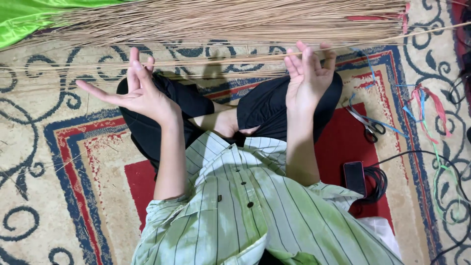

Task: Manually smoothing thin wooden broom sticks by running fingers along their length while sitting on the floor.

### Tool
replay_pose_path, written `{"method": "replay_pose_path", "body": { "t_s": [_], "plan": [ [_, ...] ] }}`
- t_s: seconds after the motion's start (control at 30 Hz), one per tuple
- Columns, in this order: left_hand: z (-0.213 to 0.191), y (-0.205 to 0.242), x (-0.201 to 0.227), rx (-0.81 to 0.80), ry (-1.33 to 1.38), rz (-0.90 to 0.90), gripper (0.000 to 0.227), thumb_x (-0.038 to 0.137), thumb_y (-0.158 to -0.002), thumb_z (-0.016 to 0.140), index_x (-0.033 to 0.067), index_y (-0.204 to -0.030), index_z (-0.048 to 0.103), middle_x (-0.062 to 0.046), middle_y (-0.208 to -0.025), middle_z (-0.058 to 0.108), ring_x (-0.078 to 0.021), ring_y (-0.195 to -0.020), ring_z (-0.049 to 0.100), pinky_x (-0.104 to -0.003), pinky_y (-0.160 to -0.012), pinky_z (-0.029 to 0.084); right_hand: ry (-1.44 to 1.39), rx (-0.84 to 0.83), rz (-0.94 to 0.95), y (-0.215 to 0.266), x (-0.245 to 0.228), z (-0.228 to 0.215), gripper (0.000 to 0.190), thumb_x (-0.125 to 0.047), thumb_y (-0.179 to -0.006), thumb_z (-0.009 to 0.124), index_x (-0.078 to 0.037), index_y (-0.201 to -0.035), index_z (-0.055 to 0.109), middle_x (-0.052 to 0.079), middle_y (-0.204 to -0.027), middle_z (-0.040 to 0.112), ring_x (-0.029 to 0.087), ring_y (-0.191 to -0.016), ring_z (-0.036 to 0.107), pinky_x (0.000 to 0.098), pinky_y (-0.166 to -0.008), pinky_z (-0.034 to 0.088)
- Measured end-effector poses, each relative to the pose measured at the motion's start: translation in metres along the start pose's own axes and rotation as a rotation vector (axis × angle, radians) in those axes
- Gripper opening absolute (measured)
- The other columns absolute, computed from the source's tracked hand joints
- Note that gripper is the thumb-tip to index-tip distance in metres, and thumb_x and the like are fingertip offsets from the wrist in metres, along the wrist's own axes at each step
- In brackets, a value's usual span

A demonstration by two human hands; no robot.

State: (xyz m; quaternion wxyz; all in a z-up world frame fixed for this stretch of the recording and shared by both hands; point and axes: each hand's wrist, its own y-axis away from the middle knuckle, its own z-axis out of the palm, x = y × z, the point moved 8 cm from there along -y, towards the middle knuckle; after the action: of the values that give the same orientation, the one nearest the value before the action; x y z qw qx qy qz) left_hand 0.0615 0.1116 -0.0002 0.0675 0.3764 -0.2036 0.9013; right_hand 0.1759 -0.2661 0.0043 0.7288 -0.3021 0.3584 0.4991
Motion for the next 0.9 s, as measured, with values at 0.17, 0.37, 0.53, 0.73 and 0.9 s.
{"method": "replay_pose_path", "body": {
  "t_s": [0.17,0.37,0.53,0.73,0.9],
  "plan": [
    [0.014,0.031,-0.002,0.067,0.177,-0.081,0.097,0.002,-0.101,0.075,0.0280,-0.166,0.008,-0.037,-0.133,0.068,-0.0283,-0.106,0.076,-0.040,-0.101,0.062,0.011,-0.112,-0.021,0.037,-0.012,0.039,0.021,-0.014,-0.095,0.075,-0.013,-0.105,0.057,0.029,-0.111,0.072,0.034,-0.092,0.079,0.0383,-0.078,0.068],
    [0.056,0.090,-0.012,-0.174,0.109,-0.336,0.038,0.000,-0.104,0.065,-0.0013,-0.141,0.056,-0.038,-0.118,0.070,-0.0262,-0.098,0.078,-0.034,-0.087,0.067,-0.082,-0.263,0.106,0.065,0.009,0.069,0.023,-0.008,-0.097,0.073,-0.007,-0.102,0.051,0.035,-0.111,0.070,0.042,-0.094,0.076,0.0493,-0.082,0.068],
    [0.061,0.080,-0.012,-0.290,0.106,-0.390,0.021,0.000,-0.101,0.066,-0.0085,-0.120,0.067,-0.037,-0.106,0.072,-0.0319,-0.091,0.078,-0.039,-0.083,0.067,-0.099,-0.329,0.128,0.061,0.003,0.069,0.021,-0.005,-0.098,0.070,-0.004,-0.101,0.050,0.039,-0.112,0.068,0.045,-0.096,0.074,0.0529,-0.085,0.066],
    [-0.001,0.005,-0.008,-0.078,-0.026,-0.215,0.030,0.012,-0.105,0.066,-0.0025,-0.131,0.061,-0.031,-0.112,0.075,-0.0215,-0.085,0.080,-0.024,-0.080,0.065,-0.035,-0.153,0.037,0.013,-0.010,0.002,0.013,-0.012,-0.101,0.067,-0.008,-0.103,0.055,0.033,-0.108,0.073,0.037,-0.091,0.078,0.0442,-0.080,0.070],
    [0.003,0.013,-0.012,-0.043,-0.003,-0.280,0.035,0.019,-0.106,0.067,0.0024,-0.136,0.061,-0.029,-0.115,0.076,-0.0205,-0.087,0.080,-0.022,-0.083,0.065,0.001,-0.070,-0.056,0.012,-0.021,-0.007,0.019,-0.012,-0.099,0.072,-0.006,-0.100,0.054,0.031,-0.101,0.074,0.034,-0.083,0.080,0.0393,-0.073,0.071]
  ]
}}
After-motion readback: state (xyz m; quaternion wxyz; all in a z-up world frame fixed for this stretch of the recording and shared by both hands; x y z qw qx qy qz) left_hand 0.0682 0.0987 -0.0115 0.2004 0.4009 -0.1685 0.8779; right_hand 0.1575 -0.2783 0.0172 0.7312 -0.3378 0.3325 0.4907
